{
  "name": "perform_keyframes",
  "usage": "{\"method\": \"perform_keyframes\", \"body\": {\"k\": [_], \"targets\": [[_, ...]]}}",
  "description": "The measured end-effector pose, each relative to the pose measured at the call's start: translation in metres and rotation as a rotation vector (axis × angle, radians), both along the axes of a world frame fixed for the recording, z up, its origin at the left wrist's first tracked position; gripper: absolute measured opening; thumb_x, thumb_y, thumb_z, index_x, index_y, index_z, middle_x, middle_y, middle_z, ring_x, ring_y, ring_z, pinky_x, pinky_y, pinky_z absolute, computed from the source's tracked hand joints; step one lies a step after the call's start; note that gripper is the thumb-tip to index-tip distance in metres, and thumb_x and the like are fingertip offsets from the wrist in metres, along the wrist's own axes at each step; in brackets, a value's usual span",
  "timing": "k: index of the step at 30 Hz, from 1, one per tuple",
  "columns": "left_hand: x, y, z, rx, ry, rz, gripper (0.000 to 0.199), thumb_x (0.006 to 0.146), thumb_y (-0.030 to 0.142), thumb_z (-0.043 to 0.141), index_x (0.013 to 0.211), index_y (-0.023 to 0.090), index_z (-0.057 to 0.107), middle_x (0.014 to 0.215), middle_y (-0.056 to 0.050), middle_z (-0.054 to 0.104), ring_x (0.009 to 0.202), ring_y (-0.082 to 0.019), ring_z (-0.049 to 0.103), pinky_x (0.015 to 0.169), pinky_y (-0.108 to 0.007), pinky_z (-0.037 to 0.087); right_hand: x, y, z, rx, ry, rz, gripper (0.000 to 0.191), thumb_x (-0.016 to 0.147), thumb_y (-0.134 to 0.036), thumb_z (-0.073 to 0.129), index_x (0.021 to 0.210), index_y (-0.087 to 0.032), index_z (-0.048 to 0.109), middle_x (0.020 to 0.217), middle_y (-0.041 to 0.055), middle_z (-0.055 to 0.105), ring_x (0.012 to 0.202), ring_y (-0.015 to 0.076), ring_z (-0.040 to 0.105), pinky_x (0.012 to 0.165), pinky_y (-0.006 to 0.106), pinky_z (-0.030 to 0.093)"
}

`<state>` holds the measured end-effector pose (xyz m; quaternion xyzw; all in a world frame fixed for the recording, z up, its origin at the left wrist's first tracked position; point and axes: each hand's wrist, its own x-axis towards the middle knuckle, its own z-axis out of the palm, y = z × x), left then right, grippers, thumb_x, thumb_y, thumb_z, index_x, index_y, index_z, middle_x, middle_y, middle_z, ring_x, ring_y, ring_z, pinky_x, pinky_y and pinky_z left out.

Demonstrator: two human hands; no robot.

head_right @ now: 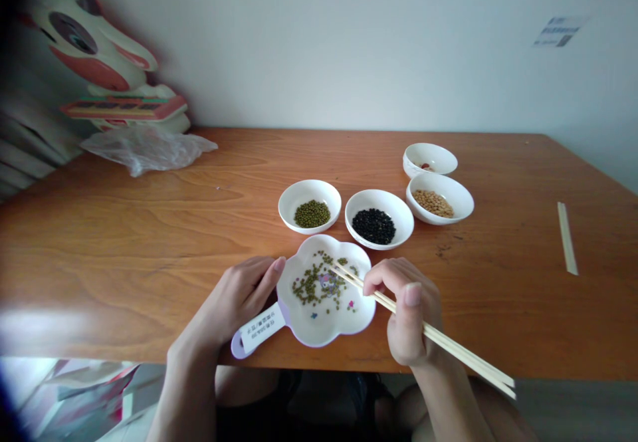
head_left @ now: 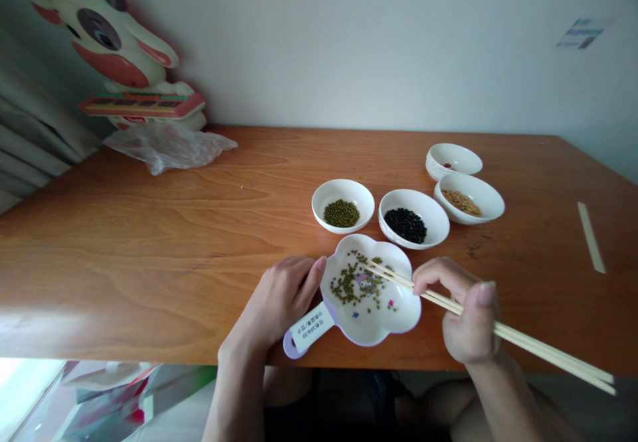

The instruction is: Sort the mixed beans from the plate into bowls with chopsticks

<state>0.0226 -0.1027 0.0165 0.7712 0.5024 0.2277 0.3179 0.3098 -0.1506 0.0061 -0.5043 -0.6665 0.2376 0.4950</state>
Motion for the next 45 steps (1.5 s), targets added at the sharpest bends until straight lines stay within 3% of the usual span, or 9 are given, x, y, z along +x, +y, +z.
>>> {"method": "perform_keyframes", "body": {"k": [9,15,21,26,32,36,45], "targets": [[-0.001,0.0,-0.001,-0.017,0.012,-0.012,0.048,0.117,0.047,0.037,0.081,0.022,0.058,0.085,-0.002,0.071,0.078,-0.019,0.062,0.078,-0.032,0.04,-0.006,0.0,0.003,0.032,-0.004,-0.027,0.065,0.114,-0.05,0.023,0.076,-0.025,0.07,0.075,0.0058,0.071,0.075,0.0224,0.065,0.071,0.04,0.045],[-0.001,0.001,-0.001,-0.016,0.014,-0.009,0.048,0.116,0.047,0.037,0.081,0.022,0.058,0.084,-0.002,0.071,0.078,-0.019,0.063,0.077,-0.032,0.04,-0.005,0.002,0.003,0.065,0.124,-0.077,0.077,0.11,-0.064,0.019,0.069,-0.025,0.073,0.071,0.0084,0.071,0.073,0.0261,0.066,0.069,0.042,0.046],[-0.001,0.001,-0.002,-0.013,0.035,-0.015,0.049,0.117,0.047,0.036,0.081,0.022,0.058,0.085,-0.004,0.071,0.08,-0.02,0.061,0.078,-0.033,0.04,-0.029,0.03,0.031,0.158,0.369,-0.172,0.079,0.105,-0.074,0.024,0.065,-0.028,0.074,0.064,0.0088,0.067,0.073,0.0287,0.066,0.072,0.045,0.049],[-0.002,0.001,-0.003,-0.009,0.04,-0.008,0.049,0.116,0.045,0.037,0.079,0.022,0.057,0.081,-0.003,0.069,0.075,-0.019,0.058,0.075,-0.032,0.04,-0.051,0.056,0.045,0.17,0.362,-0.211,0.08,0.101,-0.081,0.024,0.063,-0.027,0.069,0.06,0.0086,0.062,0.067,0.0274,0.061,0.07,0.045,0.049],[-0.002,0.001,-0.003,-0.006,0.042,-0.018,0.048,0.116,0.046,0.037,0.08,0.022,0.058,0.082,-0.003,0.07,0.076,-0.018,0.06,0.076,-0.032,0.041,-0.026,0.035,0.026,0.124,0.336,-0.167,0.079,0.103,-0.078,0.023,0.065,-0.026,0.071,0.064,0.0074,0.065,0.065,0.0259,0.061,0.065,0.042,0.045],[-0.001,0.001,-0.002,0.002,0.043,-0.011,0.049,0.116,0.046,0.036,0.08,0.022,0.06,0.084,-0.005,0.072,0.078,-0.02,0.062,0.076,-0.032,0.042,-0.005,0.016,0.013,0.053,0.188,-0.102,0.082,0.104,-0.076,0.017,0.066,-0.025,0.07,0.068,0.0081,0.068,0.072,0.0266,0.065,0.067,0.041,0.046],[-0.001,0.0,-0.001,0.019,0.055,0.006,0.05,0.116,0.046,0.038,0.078,0.022,0.06,0.082,-0.004,0.073,0.075,-0.02,0.063,0.074,-0.031,0.043,-0.002,0.009,0.002,-0.019,0.014,0.004,0.077,0.11,-0.066,0.011,0.076,-0.025,0.066,0.075,0.005,0.068,0.074,0.0219,0.064,0.067,0.037,0.046]]}}
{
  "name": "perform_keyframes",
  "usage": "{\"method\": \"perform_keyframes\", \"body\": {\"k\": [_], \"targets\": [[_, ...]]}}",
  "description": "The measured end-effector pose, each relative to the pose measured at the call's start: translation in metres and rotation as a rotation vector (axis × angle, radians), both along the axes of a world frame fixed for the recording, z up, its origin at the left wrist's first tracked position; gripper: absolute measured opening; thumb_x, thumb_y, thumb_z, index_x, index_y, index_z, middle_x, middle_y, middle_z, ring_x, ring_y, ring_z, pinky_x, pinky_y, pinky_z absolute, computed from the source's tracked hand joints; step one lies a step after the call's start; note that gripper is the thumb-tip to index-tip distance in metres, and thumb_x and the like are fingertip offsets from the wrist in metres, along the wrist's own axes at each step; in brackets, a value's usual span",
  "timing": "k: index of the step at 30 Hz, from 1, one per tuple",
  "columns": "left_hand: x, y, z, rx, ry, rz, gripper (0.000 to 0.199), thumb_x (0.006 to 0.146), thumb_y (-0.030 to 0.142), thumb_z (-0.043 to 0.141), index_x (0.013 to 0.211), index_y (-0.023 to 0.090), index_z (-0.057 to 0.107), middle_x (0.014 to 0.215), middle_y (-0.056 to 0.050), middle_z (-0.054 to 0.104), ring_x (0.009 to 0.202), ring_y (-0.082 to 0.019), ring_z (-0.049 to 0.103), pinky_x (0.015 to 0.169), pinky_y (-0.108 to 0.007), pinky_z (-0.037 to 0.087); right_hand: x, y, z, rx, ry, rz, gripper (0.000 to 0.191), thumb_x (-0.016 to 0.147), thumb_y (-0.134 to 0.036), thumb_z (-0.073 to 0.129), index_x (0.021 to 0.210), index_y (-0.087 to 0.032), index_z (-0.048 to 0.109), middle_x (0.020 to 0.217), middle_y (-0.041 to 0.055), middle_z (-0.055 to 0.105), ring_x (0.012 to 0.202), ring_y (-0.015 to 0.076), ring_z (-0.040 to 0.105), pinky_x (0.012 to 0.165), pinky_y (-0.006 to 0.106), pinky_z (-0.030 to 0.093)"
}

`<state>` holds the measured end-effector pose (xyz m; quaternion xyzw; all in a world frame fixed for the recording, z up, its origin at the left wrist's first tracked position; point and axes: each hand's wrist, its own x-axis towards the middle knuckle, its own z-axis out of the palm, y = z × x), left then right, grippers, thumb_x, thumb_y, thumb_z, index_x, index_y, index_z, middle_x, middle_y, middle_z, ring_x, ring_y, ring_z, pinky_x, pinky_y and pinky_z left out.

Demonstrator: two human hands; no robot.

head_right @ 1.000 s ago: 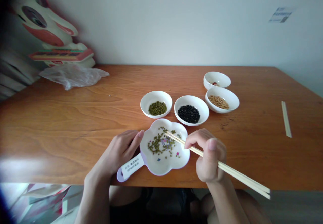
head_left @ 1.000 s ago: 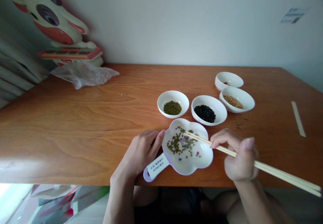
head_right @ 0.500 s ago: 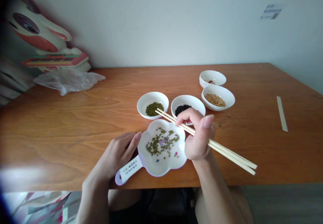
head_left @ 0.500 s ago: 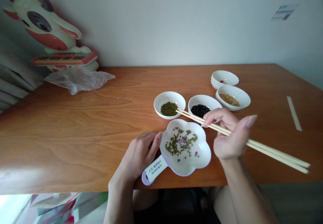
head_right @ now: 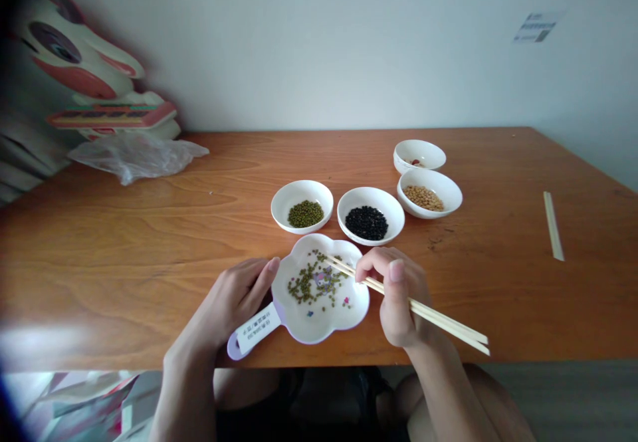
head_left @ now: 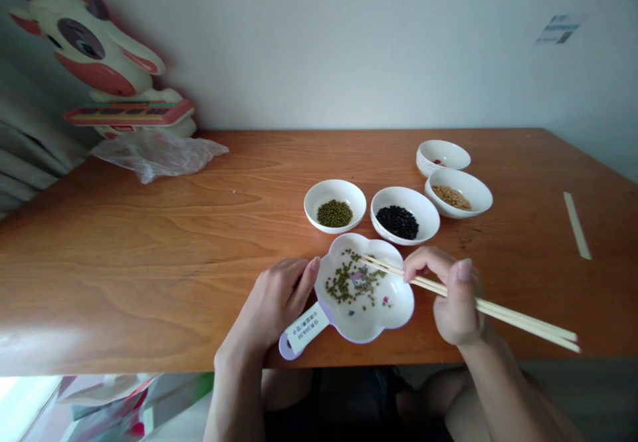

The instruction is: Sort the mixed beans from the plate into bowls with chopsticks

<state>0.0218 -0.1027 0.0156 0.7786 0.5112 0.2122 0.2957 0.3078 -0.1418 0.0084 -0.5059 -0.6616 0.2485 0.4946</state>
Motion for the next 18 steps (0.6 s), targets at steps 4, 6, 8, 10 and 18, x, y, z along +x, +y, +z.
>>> {"method": "perform_keyframes", "body": {"k": [4,6,8,10,18], "targets": [[-0.0008,0.001,-0.0016,-0.013,-0.005,-0.007,0.05,0.116,0.047,0.038,0.079,0.022,0.06,0.082,-0.004,0.072,0.076,-0.019,0.063,0.074,-0.031,0.042,-0.0014,0.0007,0.0015,0.0,-0.021,-0.009,0.076,0.111,-0.064,0.012,0.077,-0.024,0.067,0.076,0.004,0.067,0.073,0.0201,0.064,0.067,0.036,0.045],[-0.0011,0.0014,-0.0016,-0.016,-0.002,-0.007,0.05,0.116,0.047,0.037,0.079,0.022,0.059,0.082,-0.003,0.071,0.076,-0.019,0.062,0.075,-0.031,0.042,-0.002,0.0007,0.0022,0.0,-0.017,-0.015,0.075,0.111,-0.063,0.014,0.077,-0.024,0.067,0.076,0.004,0.068,0.072,0.02,0.064,0.067,0.036,0.045],[-0.0013,0.0016,-0.0012,-0.019,0.001,-0.008,0.05,0.116,0.047,0.037,0.079,0.022,0.059,0.082,-0.003,0.071,0.076,-0.019,0.062,0.075,-0.031,0.041,-0.0028,0.0004,0.0029,0.007,-0.002,-0.024,0.074,0.112,-0.061,0.015,0.076,-0.023,0.068,0.075,0.0044,0.069,0.072,0.0204,0.064,0.068,0.036,0.046],[-0.0014,0.0014,-0.0006,-0.024,-0.001,-0.009,0.049,0.116,0.047,0.037,0.079,0.022,0.058,0.082,-0.003,0.071,0.077,-0.019,0.062,0.076,-0.031,0.041,-0.0038,0.0,0.0036,0.019,0.013,-0.038,0.074,0.112,-0.06,0.016,0.075,-0.023,0.068,0.073,0.0051,0.069,0.072,0.0209,0.065,0.068,0.037,0.046],[-0.001,0.0008,-0.0018,-0.037,-0.008,-0.01,0.049,0.116,0.048,0.037,0.081,0.022,0.058,0.083,-0.003,0.07,0.078,-0.019,0.061,0.076,-0.032,0.04,-0.0047,-0.0001,0.0054,0.096,0.075,-0.084,0.077,0.111,-0.062,0.02,0.068,-0.023,0.07,0.07,0.0063,0.072,0.071,0.0227,0.066,0.066,0.039,0.046]]}}
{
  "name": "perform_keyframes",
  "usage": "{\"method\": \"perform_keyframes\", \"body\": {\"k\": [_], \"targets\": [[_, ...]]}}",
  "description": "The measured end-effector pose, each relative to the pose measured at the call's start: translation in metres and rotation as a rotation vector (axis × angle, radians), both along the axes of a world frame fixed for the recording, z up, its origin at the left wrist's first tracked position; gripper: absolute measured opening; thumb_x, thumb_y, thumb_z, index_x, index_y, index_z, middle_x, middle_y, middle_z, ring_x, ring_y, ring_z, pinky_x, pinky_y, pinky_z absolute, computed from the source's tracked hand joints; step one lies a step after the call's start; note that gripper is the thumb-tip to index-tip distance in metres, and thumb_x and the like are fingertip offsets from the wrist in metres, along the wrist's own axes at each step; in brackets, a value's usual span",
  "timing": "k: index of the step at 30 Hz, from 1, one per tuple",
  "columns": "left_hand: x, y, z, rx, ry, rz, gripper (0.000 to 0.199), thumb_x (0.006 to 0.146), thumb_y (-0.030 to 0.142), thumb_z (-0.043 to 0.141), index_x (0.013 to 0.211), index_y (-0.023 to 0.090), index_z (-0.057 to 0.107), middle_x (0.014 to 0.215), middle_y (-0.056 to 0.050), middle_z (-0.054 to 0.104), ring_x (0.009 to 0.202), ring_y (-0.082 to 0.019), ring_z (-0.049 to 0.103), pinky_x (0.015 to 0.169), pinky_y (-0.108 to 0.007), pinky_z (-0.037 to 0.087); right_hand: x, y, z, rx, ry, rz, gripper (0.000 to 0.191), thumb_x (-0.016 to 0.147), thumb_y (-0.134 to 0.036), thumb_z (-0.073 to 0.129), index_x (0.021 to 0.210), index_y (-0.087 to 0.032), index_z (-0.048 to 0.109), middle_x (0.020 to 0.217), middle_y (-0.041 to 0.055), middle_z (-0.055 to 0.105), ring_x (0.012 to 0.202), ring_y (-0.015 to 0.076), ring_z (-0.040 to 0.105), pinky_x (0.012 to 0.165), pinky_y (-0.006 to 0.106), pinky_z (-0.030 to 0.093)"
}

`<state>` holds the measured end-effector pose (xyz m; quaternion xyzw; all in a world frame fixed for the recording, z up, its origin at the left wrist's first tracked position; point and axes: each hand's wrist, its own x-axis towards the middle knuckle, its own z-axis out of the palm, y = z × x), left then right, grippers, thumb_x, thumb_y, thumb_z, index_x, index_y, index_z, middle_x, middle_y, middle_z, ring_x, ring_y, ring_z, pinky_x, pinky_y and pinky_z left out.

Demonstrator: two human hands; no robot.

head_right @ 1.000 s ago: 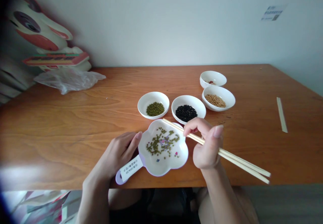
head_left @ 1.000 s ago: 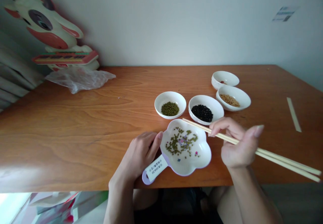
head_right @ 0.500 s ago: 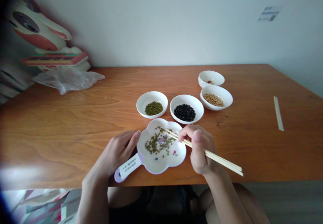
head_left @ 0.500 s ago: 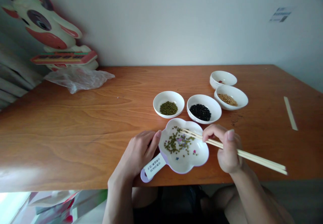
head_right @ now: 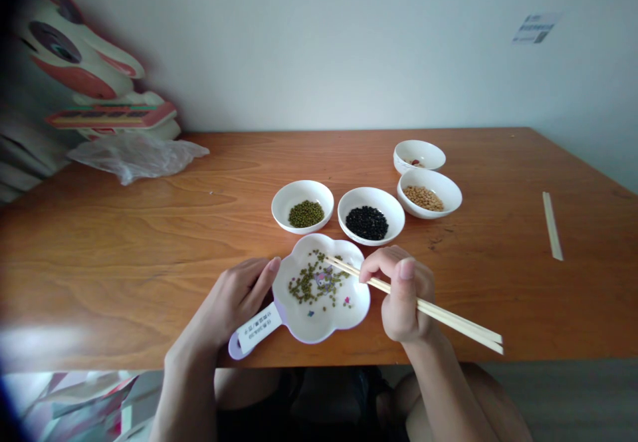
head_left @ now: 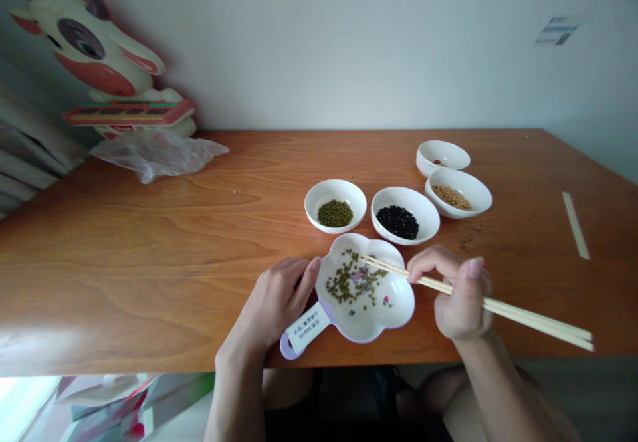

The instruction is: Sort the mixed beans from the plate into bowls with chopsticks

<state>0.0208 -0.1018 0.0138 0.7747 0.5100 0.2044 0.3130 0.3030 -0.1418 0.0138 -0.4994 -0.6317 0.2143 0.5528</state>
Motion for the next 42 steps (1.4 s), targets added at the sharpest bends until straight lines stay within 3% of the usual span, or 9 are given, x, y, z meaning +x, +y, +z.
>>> {"method": "perform_keyframes", "body": {"k": [4,9,13,21,26,35,42], "targets": [[0.0,0.0,0.0,-0.004,-0.003,0.0,0.05,0.117,0.049,0.036,0.08,0.022,0.057,0.083,-0.002,0.069,0.079,-0.018,0.061,0.077,-0.032,0.04,-0.004,0.01,0.007,0.081,0.128,-0.039,0.082,0.109,-0.069,0.02,0.065,-0.025,0.073,0.067,0.0056,0.071,0.07,0.0232,0.067,0.068,0.038,0.047],[0.0,-0.001,0.001,-0.005,-0.006,0.005,0.05,0.116,0.048,0.036,0.08,0.022,0.057,0.084,-0.002,0.069,0.079,-0.019,0.061,0.077,-0.032,0.039,-0.03,0.041,0.032,0.203,0.299,-0.159,0.082,0.107,-0.071,0.024,0.059,-0.026,0.071,0.057,0.0063,0.064,0.066,0.0252,0.067,0.069,0.04,0.05],[0.0,0.0,0.0,-0.005,-0.008,0.002,0.049,0.117,0.048,0.037,0.08,0.022,0.057,0.083,-0.001,0.069,0.077,-0.018,0.06,0.077,-0.032,0.039,-0.043,0.055,0.042,0.117,0.315,-0.084,0.079,0.105,-0.075,0.026,0.063,-0.025,0.07,0.059,0.0055,0.065,0.064,0.0246,0.065,0.069,0.041,0.05],[0.0,-0.001,0.001,-0.007,-0.026,-0.004,0.05,0.116,0.048,0.037,0.079,0.022,0.056,0.083,-0.002,0.07,0.078,-0.019,0.061,0.076,-0.032,0.039,-0.004,0.014,0.009,-0.035,0.154,0.019,0.083,0.104,-0.078,0.019,0.068,-0.025,0.072,0.069,0.0067,0.069,0.074,0.0253,0.065,0.068,0.039,0.047],[0.001,-0.001,0.003,-0.002,-0.015,0.003,0.05,0.117,0.047,0.036,0.08,0.022,0.057,0.083,-0.002,0.071,0.079,-0.019,0.062,0.077,-0.032,0.039,0.002,0.003,-0.005,-0.137,0.07,0.013,0.083,0.105,-0.076,0.012,0.072,-0.025,0.069,0.073,0.005,0.067,0.076,0.0236,0.064,0.073,0.038,0.046],[0.001,-0.001,0.002,-0.012,-0.004,0.004,0.051,0.117,0.049,0.035,0.081,0.022,0.058,0.084,-0.003,0.071,0.08,-0.02,0.063,0.078,-0.033,0.04,-0.005,0.004,-0.006,-0.15,-0.005,0.043,0.078,0.11,-0.066,0.01,0.074,-0.024,0.066,0.072,0.0032,0.065,0.068,0.0193,0.061,0.064,0.036,0.04],[0.001,-0.001,0.003,-0.004,-0.003,0.001,0.05,0.117,0.048,0.036,0.081,0.022,0.058,0.084,-0.003,0.071,0.079,-0.019,0.062,0.077,-0.032,0.04,-0.006,0.003,-0.004,-0.127,-0.01,-0.01,0.075,0.113,-0.061,0.017,0.074,-0.023,0.069,0.071,0.0028,0.068,0.07,0.0182,0.064,0.066,0.034,0.044]]}}
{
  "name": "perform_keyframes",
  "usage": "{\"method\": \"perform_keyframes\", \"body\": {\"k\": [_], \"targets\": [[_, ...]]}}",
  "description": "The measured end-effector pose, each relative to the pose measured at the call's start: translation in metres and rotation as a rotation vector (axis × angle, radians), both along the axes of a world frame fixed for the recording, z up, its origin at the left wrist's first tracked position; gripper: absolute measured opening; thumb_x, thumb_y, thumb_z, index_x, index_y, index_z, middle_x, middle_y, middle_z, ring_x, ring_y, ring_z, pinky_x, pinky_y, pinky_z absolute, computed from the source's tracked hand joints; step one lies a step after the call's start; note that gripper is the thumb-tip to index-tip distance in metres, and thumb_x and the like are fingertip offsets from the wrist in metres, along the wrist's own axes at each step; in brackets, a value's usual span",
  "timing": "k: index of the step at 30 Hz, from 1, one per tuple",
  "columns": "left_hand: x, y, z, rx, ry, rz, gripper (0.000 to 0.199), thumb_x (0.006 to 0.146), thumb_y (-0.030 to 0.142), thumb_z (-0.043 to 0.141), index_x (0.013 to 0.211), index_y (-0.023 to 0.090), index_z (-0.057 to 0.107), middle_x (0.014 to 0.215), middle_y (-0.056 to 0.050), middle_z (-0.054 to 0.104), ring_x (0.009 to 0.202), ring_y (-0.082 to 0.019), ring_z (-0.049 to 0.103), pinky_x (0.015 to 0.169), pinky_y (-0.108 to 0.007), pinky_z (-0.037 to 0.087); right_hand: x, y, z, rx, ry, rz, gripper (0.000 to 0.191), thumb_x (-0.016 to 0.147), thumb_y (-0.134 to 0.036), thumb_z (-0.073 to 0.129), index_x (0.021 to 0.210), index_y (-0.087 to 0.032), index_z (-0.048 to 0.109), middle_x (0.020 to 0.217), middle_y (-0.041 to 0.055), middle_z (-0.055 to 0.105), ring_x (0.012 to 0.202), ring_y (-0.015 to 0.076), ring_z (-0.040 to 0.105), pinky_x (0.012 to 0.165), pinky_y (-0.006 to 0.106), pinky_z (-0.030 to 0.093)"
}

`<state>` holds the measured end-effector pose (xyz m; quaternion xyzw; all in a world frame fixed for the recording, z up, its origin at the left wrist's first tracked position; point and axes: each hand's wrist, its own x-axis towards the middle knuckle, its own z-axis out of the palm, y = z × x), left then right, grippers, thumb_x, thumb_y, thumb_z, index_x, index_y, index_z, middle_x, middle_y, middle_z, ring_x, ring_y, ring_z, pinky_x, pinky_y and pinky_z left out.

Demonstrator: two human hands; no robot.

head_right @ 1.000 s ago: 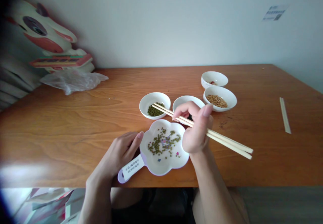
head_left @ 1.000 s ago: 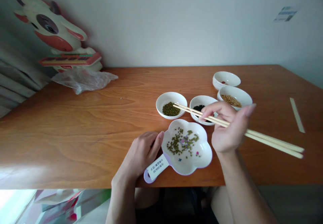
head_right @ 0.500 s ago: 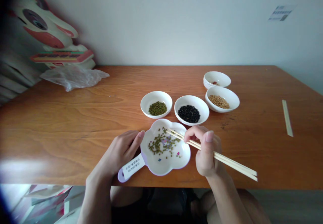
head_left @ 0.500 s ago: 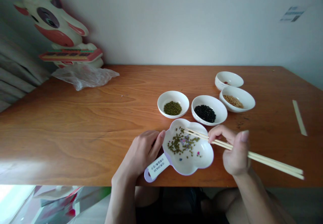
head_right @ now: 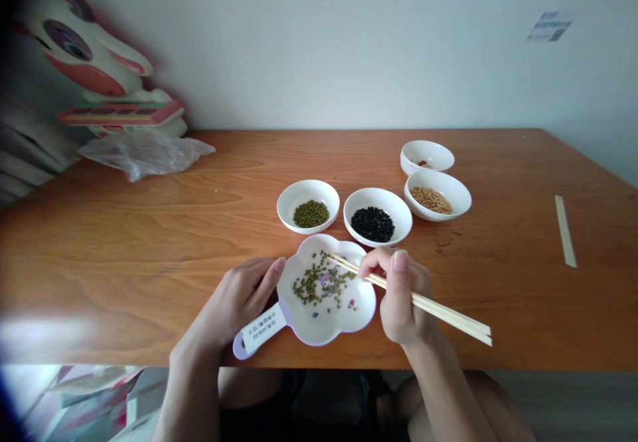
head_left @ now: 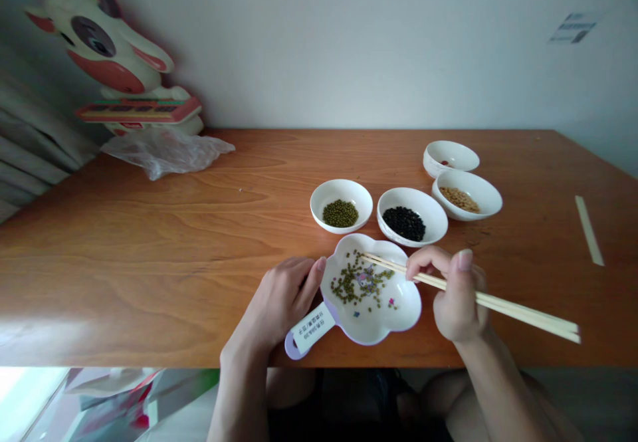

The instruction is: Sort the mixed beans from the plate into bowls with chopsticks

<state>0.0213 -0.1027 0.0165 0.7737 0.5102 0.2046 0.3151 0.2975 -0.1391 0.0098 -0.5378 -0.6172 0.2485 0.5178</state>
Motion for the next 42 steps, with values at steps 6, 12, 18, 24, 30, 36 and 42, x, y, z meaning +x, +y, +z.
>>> {"method": "perform_keyframes", "body": {"k": [6,12,18,24,30,36,42], "targets": [[0.001,0.0,0.001,0.011,-0.005,0.005,0.049,0.117,0.047,0.036,0.08,0.022,0.058,0.084,-0.003,0.072,0.078,-0.019,0.063,0.076,-0.032,0.041,-0.003,0.001,0.001,0.041,-0.001,-0.015,0.074,0.113,-0.058,0.02,0.072,-0.022,0.07,0.07,0.0037,0.07,0.069,0.0187,0.066,0.067,0.034,0.045],[0.001,-0.001,0.001,0.028,-0.006,0.002,0.05,0.116,0.047,0.036,0.08,0.022,0.059,0.083,-0.004,0.072,0.079,-0.02,0.064,0.075,-0.032,0.043,-0.001,0.001,0.002,0.08,0.035,-0.062,0.081,0.11,-0.066,0.018,0.066,-0.024,0.071,0.07,0.0072,0.072,0.072,0.0241,0.068,0.067,0.039,0.046],[0.002,0.0,0.0,0.027,-0.027,0.003,0.049,0.116,0.045,0.038,0.078,0.022,0.058,0.082,-0.004,0.073,0.077,-0.019,0.064,0.075,-0.031,0.042,0.0,0.009,0.006,0.11,0.166,-0.113,0.085,0.105,-0.075,0.017,0.064,-0.026,0.073,0.068,0.0085,0.071,0.075,0.0274,0.068,0.068,0.041,0.047],[0.001,0.0,0.001,-0.006,-0.039,-0.013,0.048,0.117,0.045,0.037,0.082,0.022,0.061,0.085,-0.003,0.072,0.078,-0.019,0.062,0.078,-0.032,0.041,-0.005,0.015,0.013,0.004,0.088,0.031,0.085,0.104,-0.077,0.012,0.067,-0.025,0.069,0.069,0.0063,0.067,0.071,0.0244,0.063,0.071,0.04,0.044],[0.001,0.001,0.0,0.003,-0.034,-0.015,0.049,0.117,0.046,0.036,0.081,0.022,0.06,0.085,-0.003,0.072,0.08,-0.02,0.063,0.078,-0.032,0.041,-0.002,0.011,0.006,-0.013,-0.032,0.1,0.081,0.107,-0.071,0.009,0.072,-0.024,0.064,0.068,0.0039,0.063,0.068,0.0211,0.058,0.065,0.037,0.039],[0.002,0.001,0.0,0.025,-0.029,-0.016,0.049,0.117,0.045,0.037,0.079,0.022,0.058,0.082,-0.003,0.072,0.079,-0.02,0.063,0.077,-0.032,0.041,0.006,0.007,0.002,0.008,-0.055,0.091,0.079,0.108,-0.068,0.009,0.075,-0.025,0.067,0.074,0.0049,0.067,0.075,0.0233,0.061,0.069,0.038,0.042],[0.002,0.0,0.0,0.03,-0.03,-0.014,0.05,0.117,0.046,0.036,0.08,0.022,0.059,0.083,-0.003,0.072,0.078,-0.02,0.063,0.076,-0.032,0.041,0.013,0.006,0.002,0.007,-0.059,0.118,0.079,0.108,-0.07,0.009,0.076,-0.025,0.067,0.075,0.0051,0.068,0.074,0.0236,0.063,0.071,0.039,0.044]]}}
